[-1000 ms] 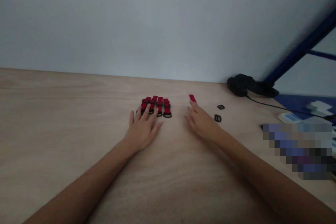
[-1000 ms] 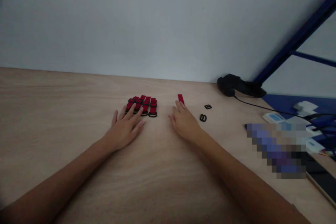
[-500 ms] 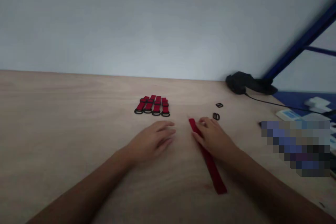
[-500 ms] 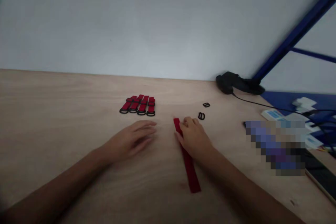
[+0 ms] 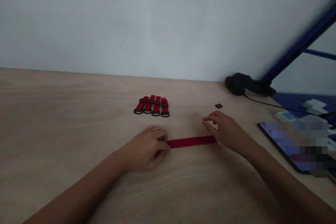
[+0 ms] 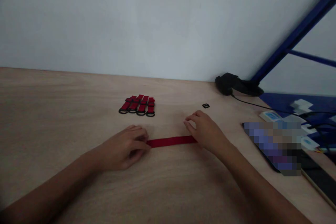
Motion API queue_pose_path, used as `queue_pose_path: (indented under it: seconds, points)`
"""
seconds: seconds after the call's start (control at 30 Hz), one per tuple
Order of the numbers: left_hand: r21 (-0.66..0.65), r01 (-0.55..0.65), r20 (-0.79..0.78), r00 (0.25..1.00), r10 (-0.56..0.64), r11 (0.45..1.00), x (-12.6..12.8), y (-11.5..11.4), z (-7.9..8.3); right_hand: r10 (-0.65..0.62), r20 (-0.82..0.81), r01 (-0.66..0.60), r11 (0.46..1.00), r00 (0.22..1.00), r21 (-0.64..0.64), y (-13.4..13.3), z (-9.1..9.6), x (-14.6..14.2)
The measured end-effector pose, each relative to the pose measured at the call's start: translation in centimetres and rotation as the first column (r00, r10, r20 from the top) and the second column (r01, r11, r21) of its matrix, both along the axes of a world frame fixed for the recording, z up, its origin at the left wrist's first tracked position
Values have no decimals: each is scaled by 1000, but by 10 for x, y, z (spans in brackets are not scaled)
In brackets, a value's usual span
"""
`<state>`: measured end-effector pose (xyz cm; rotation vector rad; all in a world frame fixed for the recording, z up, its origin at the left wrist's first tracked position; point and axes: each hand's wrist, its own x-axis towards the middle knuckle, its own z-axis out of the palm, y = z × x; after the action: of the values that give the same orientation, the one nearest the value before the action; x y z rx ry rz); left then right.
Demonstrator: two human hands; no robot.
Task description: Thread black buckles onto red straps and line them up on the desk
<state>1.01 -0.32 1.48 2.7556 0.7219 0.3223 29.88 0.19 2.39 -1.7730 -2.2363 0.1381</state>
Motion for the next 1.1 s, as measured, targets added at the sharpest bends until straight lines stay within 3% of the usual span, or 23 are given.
queue_pose_path:
  seconds: [0.13, 0.2, 0.3, 0.4, 0.6, 0.67, 0.8, 0.97, 1.1]
  points:
    - [38, -128, 61, 990, 125, 991, -4, -3, 3, -214, 105, 216, 976, 971, -13, 11, -7, 31]
    - [40, -87, 91, 992, 84, 995, 0, -4, 0, -283, 136, 281, 959, 949, 35, 17, -15, 42]
    - [35, -3, 61, 998, 0, 999, 9, -6, -6, -325, 214, 333, 943, 921, 0, 24, -25, 52]
    - [39, -26, 13, 1000, 26, 999, 14, -8, -10, -301, 226, 320, 946, 926, -52, 26, -28, 54]
    - [129, -345, 33, 938, 344, 930, 12, -3, -11, -230, 158, 245, 966, 960, -83, 22, -26, 45]
    - [126, -334, 60, 943, 328, 934, 10, -2, -11, -228, 137, 241, 967, 964, -83, 23, -26, 45]
    - [79, -214, -39, 975, 218, 974, 10, -4, -11, -305, 115, 309, 951, 945, -17, 30, -28, 50]
    - [64, -227, -55, 972, 230, 972, 13, -7, -12, -389, 131, 390, 921, 912, 15, 35, -26, 57]
    - [93, -276, -36, 959, 280, 957, 16, -8, -12, -365, 121, 374, 926, 923, -58, 30, -23, 50]
